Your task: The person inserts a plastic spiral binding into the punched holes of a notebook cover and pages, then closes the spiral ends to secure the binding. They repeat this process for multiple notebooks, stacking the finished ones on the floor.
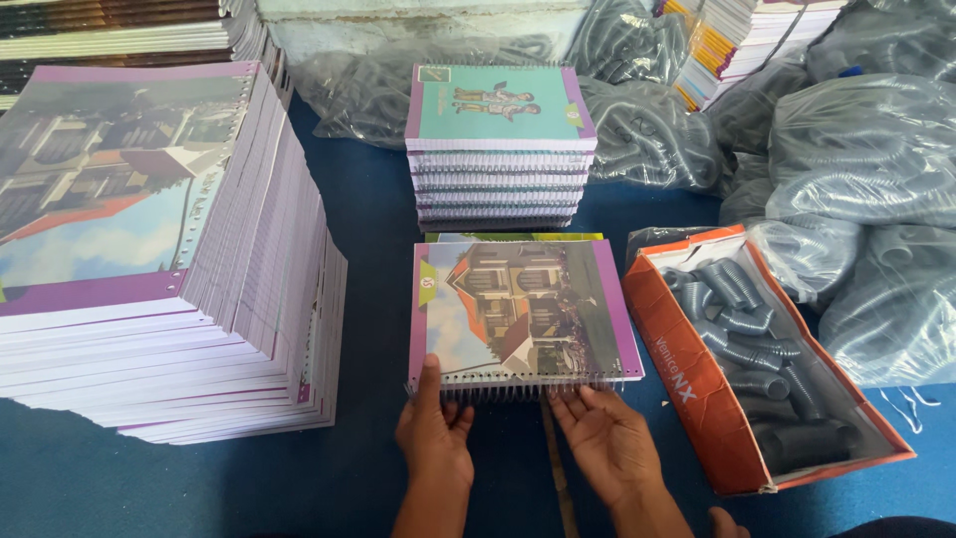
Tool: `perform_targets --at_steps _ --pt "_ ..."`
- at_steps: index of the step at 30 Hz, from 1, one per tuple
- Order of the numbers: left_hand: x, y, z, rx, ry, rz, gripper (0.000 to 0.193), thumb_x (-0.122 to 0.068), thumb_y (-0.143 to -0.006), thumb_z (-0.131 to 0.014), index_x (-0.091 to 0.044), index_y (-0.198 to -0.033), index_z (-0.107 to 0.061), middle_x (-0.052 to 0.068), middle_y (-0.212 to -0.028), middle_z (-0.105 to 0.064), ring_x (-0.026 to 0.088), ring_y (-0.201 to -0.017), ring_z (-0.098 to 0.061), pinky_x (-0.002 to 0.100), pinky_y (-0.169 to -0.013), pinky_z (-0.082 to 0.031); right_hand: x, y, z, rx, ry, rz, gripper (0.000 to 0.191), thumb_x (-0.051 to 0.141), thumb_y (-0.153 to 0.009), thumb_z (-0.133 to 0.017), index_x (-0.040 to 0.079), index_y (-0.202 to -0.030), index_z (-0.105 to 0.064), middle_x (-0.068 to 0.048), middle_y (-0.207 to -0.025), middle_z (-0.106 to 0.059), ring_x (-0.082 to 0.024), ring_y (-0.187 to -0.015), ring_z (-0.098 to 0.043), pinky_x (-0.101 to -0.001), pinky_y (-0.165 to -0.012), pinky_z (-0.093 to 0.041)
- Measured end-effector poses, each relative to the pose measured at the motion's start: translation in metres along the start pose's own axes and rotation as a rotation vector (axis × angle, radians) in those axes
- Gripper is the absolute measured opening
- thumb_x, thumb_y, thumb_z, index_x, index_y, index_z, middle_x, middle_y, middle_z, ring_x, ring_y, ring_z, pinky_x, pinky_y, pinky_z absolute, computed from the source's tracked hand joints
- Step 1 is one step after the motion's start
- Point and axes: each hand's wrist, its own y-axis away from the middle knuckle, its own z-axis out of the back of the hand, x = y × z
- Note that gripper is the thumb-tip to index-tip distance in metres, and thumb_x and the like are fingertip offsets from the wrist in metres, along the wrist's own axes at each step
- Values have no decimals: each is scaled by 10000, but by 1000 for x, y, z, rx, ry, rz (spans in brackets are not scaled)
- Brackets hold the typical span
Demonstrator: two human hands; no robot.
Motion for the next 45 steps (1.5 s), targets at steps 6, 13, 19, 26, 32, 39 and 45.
perform_targets --at_steps 6,13,19,26,32,39,45 --pt "0 6 -3 166 349 7 477 -324 -876 -666 -23 -1234 -570 122 -1127 -607 258 -1090 -597 458 -1011 -513 -8 -7 6 -190 151 23 269 211 -879 -756 60 -1058 -623 -89 -990 -685 -197 -938 -678 -350 -887 -561" --pt "8 11 9 171 401 -88 410 -16 -819 -595 40 -1225 -578 169 -1140 -661 260 -1047 -703 416 -989 -587 -10 -13 -2 -328 270 -16 490 419 -826 -820 54 -1089 -625 -58 -879 -571 -191 -818 -565 -363 -792 -506" --pt "8 16 8 80 143 -106 344 -142 -855 -786 -9 -1116 -607 114 -991 -677 163 -853 -665 328 -783 -557 -8 -11 -5 -249 108 48 458 384 -877 -680 40 -1161 -577 -97 -955 -586 -237 -914 -590 -433 -912 -506" --pt "5 13 -1 58 183 -20 379 -227 -862 -721 -39 -1171 -609 73 -1007 -584 180 -916 -581 374 -831 -498 -3 -3 -3 -234 60 129 418 363 -960 -483 12 -1175 -559 -146 -1035 -615 -280 -982 -608 -479 -960 -493" --pt "7 17 1 141 322 -34 487 -243 -880 -605 18 -1288 -558 134 -1131 -624 250 -1082 -612 435 -960 -521 4 -1 -12 -366 100 38 410 362 -937 -485 39 -1174 -574 -108 -1031 -618 -268 -1008 -614 -472 -953 -470" --pt "9 21 0 94 232 -94 420 -234 -852 -716 22 -1166 -603 148 -1053 -663 228 -986 -682 386 -898 -592 3 -6 -13 -504 260 -41 625 533 -921 -656 20 -1256 -531 -104 -1066 -508 -273 -1060 -557 -492 -982 -426" --pt "10 15 -3 -50 10 -135 393 -326 -826 -827 -28 -965 -612 100 -871 -638 166 -756 -629 371 -732 -585 3 -10 4 -153 -45 41 503 310 -814 -640 29 -1220 -549 -124 -1130 -607 -280 -1050 -621 -503 -1048 -481"
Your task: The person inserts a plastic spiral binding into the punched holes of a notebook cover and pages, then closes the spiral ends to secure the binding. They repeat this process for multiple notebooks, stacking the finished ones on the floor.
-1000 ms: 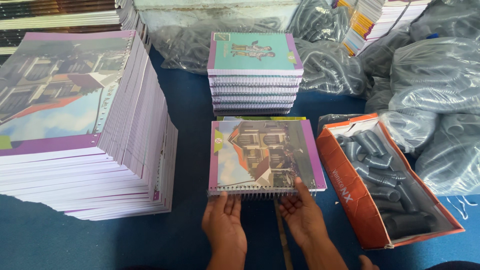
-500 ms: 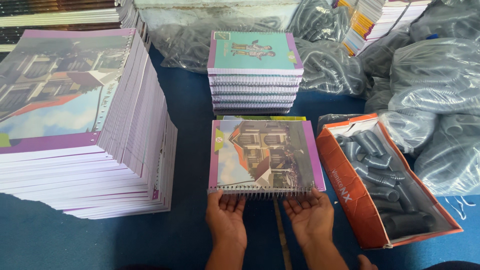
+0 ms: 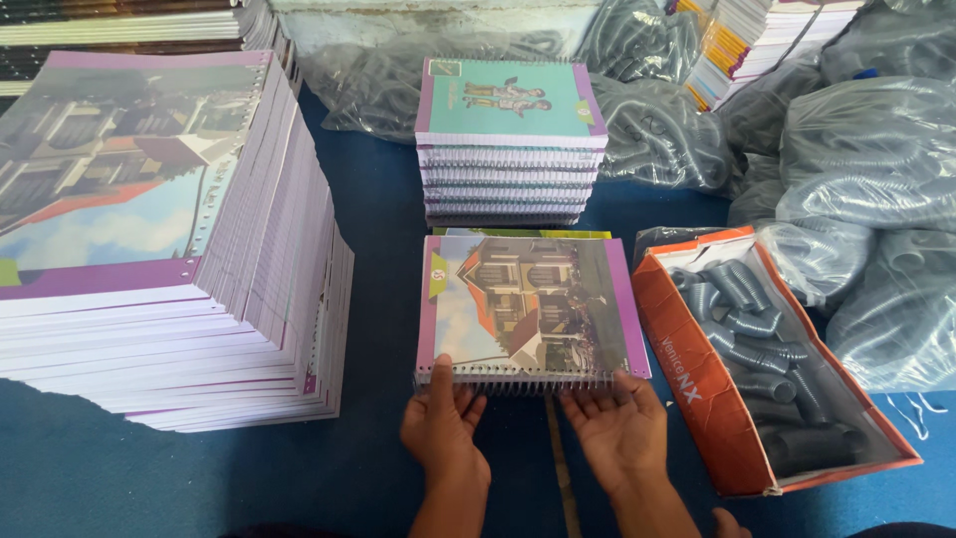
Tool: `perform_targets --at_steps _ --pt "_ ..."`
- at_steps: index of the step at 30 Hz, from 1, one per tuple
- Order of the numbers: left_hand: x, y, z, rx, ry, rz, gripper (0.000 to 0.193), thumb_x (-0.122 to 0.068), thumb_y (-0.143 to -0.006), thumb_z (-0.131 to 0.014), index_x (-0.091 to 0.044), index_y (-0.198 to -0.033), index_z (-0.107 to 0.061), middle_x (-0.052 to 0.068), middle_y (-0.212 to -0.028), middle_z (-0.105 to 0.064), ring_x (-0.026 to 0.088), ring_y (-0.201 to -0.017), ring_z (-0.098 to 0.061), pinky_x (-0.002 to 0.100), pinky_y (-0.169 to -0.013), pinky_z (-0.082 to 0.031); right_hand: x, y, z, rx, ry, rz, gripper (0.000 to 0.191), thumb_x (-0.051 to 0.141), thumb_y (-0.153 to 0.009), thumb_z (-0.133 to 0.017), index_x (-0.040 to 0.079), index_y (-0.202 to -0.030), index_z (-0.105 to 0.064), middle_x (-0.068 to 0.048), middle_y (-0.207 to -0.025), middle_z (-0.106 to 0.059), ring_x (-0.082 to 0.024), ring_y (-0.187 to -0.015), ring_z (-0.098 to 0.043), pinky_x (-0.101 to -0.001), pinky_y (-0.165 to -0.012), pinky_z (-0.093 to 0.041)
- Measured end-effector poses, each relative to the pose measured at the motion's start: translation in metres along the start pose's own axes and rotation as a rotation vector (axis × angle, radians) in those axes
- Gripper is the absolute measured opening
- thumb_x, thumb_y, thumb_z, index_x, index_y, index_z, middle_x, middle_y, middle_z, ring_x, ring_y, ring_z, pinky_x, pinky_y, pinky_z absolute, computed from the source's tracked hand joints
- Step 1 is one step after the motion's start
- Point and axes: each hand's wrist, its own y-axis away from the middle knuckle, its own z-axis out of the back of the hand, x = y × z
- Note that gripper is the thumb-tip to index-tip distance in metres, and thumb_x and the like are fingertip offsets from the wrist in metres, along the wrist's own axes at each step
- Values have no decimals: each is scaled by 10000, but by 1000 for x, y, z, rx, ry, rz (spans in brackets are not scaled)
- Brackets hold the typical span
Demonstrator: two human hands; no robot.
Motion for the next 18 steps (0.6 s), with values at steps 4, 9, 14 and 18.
perform_targets --at_steps 4,9,14,18 --pt "-3 -8 -2 -9 -91 64 537 -440 -852 -824 2 -1040 -584 88 -903 -523 181 -777 -540 448 -776 -586 1 -2 3 47 58 42 390 188 -840 -661 3 -1173 -580 -127 -1076 -651 -273 -1033 -641 -464 -1004 -541" --pt "1 -8 1 144 192 88 582 -430 -838 -677 -35 -1252 -572 103 -1098 -609 233 -1023 -612 457 -946 -529 -5 -2 4 -193 316 71 472 340 -854 -771 14 -1159 -617 -113 -1015 -656 -243 -975 -672 -402 -887 -541" --pt "4 -1 6 170 300 -26 510 -303 -855 -680 45 -1220 -601 165 -1093 -675 250 -1011 -677 407 -962 -557 -13 -9 -2 -293 350 58 645 536 -841 -798 13 -1165 -605 -69 -913 -543 -226 -864 -564 -436 -812 -505" --pt "0 2 5 104 121 -13 443 -277 -841 -737 31 -1128 -601 167 -1011 -698 225 -937 -725 382 -900 -624 -14 -7 -6 -67 80 26 534 413 -745 -756 59 -1118 -612 -78 -904 -623 -235 -891 -633 -428 -878 -555"
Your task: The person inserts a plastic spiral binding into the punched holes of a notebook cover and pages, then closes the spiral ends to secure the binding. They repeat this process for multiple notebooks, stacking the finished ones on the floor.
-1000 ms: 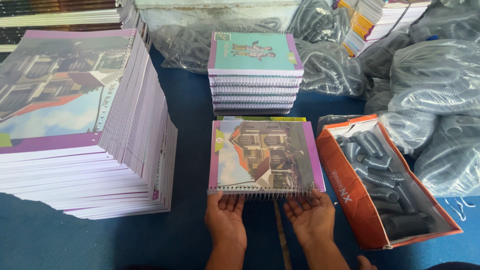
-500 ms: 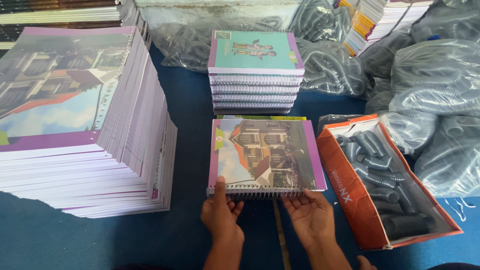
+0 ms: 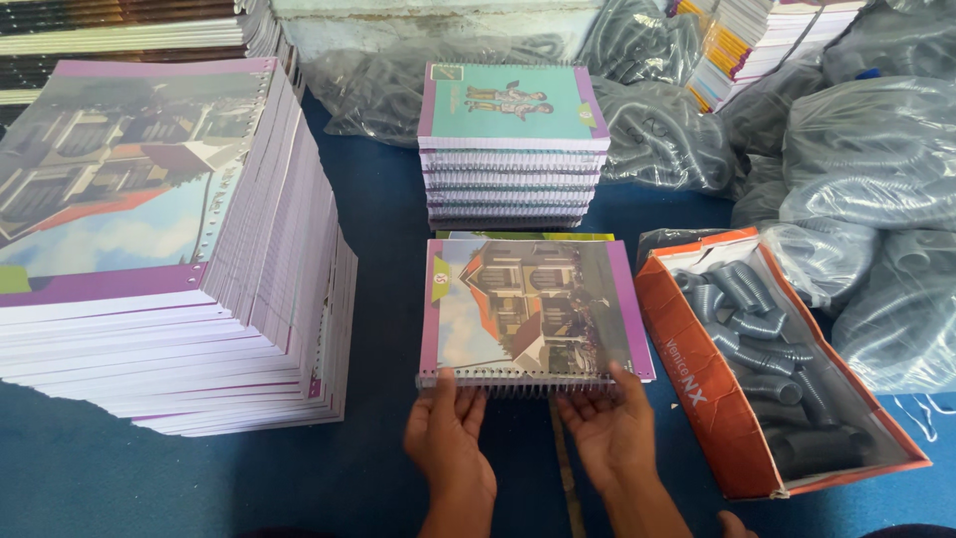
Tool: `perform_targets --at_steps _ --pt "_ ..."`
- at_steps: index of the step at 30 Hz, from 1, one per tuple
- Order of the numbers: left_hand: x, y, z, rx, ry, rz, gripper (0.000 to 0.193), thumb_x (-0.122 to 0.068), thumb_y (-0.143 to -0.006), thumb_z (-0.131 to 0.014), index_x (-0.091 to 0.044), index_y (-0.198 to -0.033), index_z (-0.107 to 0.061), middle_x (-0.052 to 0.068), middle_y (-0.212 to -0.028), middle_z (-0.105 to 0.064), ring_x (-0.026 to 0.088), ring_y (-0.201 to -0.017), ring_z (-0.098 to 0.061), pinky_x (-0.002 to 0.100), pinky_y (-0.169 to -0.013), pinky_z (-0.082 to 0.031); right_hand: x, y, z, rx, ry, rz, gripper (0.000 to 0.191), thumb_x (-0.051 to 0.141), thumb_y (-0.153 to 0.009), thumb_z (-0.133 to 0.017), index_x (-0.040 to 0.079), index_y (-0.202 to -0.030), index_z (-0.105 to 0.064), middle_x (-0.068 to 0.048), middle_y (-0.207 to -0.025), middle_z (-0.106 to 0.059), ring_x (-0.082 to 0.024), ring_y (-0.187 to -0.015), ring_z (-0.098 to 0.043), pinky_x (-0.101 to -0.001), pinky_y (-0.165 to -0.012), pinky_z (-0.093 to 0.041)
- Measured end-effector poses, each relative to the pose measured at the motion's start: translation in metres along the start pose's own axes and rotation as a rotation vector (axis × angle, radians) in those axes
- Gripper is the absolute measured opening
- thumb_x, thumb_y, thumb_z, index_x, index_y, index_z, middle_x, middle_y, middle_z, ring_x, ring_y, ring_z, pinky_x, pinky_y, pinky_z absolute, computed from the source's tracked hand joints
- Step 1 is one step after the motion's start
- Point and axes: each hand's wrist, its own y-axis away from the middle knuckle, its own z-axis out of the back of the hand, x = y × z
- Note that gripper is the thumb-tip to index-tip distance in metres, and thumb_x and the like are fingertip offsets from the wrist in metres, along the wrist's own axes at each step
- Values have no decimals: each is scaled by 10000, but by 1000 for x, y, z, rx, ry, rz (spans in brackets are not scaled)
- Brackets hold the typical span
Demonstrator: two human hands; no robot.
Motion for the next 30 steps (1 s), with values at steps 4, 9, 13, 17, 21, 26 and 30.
perform_targets --at_steps 4,9,13,17,21,26,30 --pt "-8 -5 -6 -78 -194 79 499 -317 -853 -839 26 -1114 -587 117 -958 -557 205 -845 -557 432 -812 -644 2 11 2 86 79 58 459 248 -722 -771 31 -1091 -605 -77 -961 -675 -227 -955 -663 -385 -932 -561" --pt "-10 -4 -6 -29 -91 170 576 -459 -883 -682 -40 -1266 -586 111 -1038 -552 232 -974 -584 477 -894 -565 4 11 0 -135 280 19 498 384 -845 -790 -2 -1106 -613 -98 -932 -631 -246 -954 -661 -374 -829 -555" --pt "-3 0 -1 30 129 59 615 -384 -875 -613 31 -1324 -553 155 -1175 -649 269 -1106 -642 492 -959 -550 0 7 0 -169 272 50 534 433 -868 -790 -7 -1103 -598 -98 -937 -595 -255 -912 -620 -396 -777 -547" --pt "2 -1 6 32 34 -3 562 -349 -841 -717 21 -1241 -580 182 -1145 -669 266 -1085 -670 455 -930 -592 -2 6 11 -123 115 174 399 334 -867 -735 64 -1100 -557 -101 -987 -618 -275 -930 -655 -436 -796 -541" --pt "1 -8 3 -56 -42 54 481 -315 -814 -814 8 -1075 -572 148 -995 -641 252 -964 -656 443 -864 -606 2 7 28 -85 -5 260 259 228 -882 -633 52 -1068 -599 -107 -1068 -681 -270 -991 -692 -438 -863 -544" --pt "-5 -13 1 -84 -83 142 471 -327 -798 -846 -40 -1010 -538 114 -915 -588 221 -883 -619 451 -815 -599 3 9 33 -90 31 308 161 163 -922 -645 45 -1016 -590 -134 -1018 -684 -263 -988 -679 -442 -882 -534" --pt "-7 -9 2 -43 -87 157 463 -356 -809 -821 -47 -1025 -552 93 -929 -554 212 -895 -600 456 -831 -584 8 11 27 -122 39 304 156 170 -941 -656 56 -1018 -584 -105 -1014 -680 -234 -975 -675 -422 -898 -523"
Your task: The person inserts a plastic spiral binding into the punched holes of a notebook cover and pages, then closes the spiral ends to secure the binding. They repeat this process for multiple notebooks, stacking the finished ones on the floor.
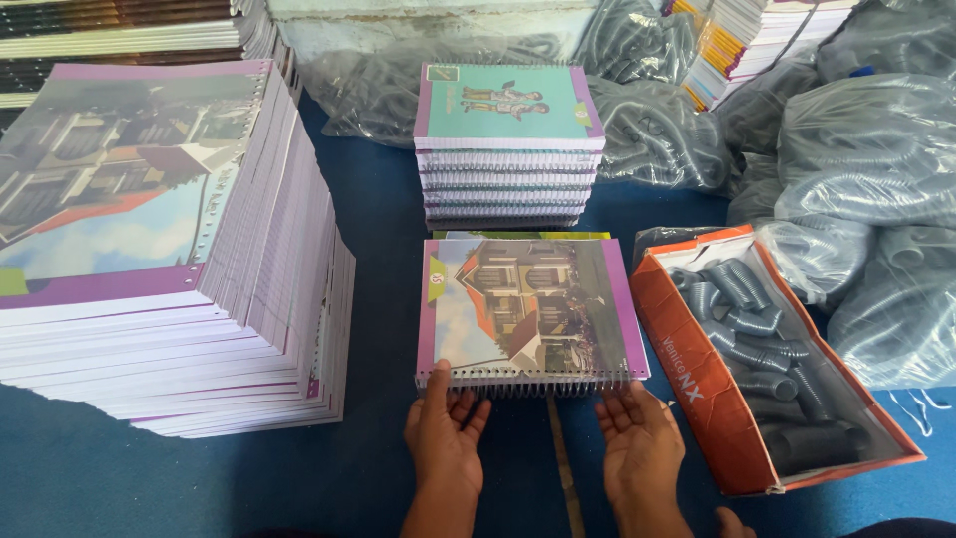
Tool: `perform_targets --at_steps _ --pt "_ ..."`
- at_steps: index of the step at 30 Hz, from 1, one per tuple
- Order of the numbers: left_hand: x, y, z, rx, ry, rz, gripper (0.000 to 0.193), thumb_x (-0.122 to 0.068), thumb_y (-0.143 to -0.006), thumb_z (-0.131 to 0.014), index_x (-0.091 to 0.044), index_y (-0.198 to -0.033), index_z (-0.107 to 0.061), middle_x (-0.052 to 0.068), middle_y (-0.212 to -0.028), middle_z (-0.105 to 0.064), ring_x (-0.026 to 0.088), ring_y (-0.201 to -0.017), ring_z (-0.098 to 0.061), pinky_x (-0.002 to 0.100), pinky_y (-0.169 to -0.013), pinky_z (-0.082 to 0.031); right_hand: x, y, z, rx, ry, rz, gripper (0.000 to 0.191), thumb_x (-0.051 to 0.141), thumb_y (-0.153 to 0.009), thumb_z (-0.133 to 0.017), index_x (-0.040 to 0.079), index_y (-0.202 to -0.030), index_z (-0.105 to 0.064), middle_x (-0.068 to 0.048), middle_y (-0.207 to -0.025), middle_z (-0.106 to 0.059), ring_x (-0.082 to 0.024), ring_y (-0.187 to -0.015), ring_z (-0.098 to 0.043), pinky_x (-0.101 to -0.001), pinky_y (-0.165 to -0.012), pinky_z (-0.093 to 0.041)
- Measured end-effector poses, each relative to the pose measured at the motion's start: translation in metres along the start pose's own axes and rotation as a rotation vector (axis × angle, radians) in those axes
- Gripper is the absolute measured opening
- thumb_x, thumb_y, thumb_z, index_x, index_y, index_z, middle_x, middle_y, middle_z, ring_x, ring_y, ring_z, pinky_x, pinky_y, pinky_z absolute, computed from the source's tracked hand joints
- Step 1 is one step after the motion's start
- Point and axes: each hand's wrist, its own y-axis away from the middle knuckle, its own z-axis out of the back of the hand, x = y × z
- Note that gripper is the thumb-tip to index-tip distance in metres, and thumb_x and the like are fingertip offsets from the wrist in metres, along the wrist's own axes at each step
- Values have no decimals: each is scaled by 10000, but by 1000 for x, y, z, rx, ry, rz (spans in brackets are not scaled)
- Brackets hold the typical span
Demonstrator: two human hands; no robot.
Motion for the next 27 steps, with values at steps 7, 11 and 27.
perform_targets --at_steps 7,11,27 --pt "0 8 -2 72 76 -1 421 -304 -844 -729 -60 -1146 -567 95 -1029 -574 220 -997 -602 459 -956 -514 13 -1 -13 -103 127 -177 200 260 -941 -683 99 -1040 -618 -41 -985 -617 -184 -957 -602 -378 -884 -459" --pt "1 9 -2 125 245 -69 491 -244 -830 -671 8 -1239 -568 147 -1117 -628 257 -1066 -626 450 -993 -510 17 -7 -15 -65 213 -236 295 366 -971 -618 83 -1049 -587 -58 -934 -538 -214 -911 -552 -419 -851 -470" --pt "-3 -5 -2 -66 -99 1 544 -446 -821 -824 -11 -1055 -595 72 -861 -557 174 -769 -549 451 -819 -596 21 0 -25 211 -49 -285 500 272 -799 -636 4 -1213 -554 -128 -1091 -622 -266 -1035 -655 -478 -1011 -509"
